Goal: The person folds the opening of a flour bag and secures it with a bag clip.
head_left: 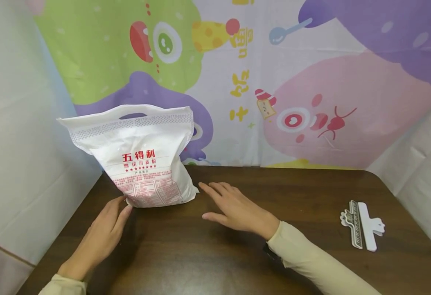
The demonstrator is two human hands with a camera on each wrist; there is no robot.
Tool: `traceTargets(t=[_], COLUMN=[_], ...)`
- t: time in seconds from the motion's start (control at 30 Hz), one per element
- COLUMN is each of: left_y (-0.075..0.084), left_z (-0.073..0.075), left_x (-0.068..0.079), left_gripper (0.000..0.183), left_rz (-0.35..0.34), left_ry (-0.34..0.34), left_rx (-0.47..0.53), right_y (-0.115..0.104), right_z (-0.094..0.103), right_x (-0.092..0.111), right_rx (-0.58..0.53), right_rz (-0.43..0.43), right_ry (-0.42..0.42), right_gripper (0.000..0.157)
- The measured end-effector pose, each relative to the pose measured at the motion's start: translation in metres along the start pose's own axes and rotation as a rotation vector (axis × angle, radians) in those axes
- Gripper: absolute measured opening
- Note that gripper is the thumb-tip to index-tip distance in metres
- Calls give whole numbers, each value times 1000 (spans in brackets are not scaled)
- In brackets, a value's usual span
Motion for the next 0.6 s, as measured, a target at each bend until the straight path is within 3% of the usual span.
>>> traceTargets(t=[0.27, 0.43, 0.6], left_y=[-7, -10, -14], left_z=[10, 9, 7], left_x=[-14, -22, -33], left_gripper=[59, 57, 58], left_rz=[-12, -2, 31], left_ry=[50, 26, -26], left_rx=[155, 228, 299], right_y=[10, 22, 31], right_z=[11, 26, 26], right_x=[-17, -34, -53], right_rx=[-53, -129, -246], right_rz=[-53, -81, -117], right_ry=[7, 32, -5], right_gripper=[82, 82, 89])
Point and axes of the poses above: each hand's wrist, its own x-axis away from the middle knuckle, its own z-axis out of the back of the hand, y = z × x, the point moved 9 cm from there along -x, towards the middle knuckle, and after that the axes turned 9 degrees about z, right-handed, at the moved point
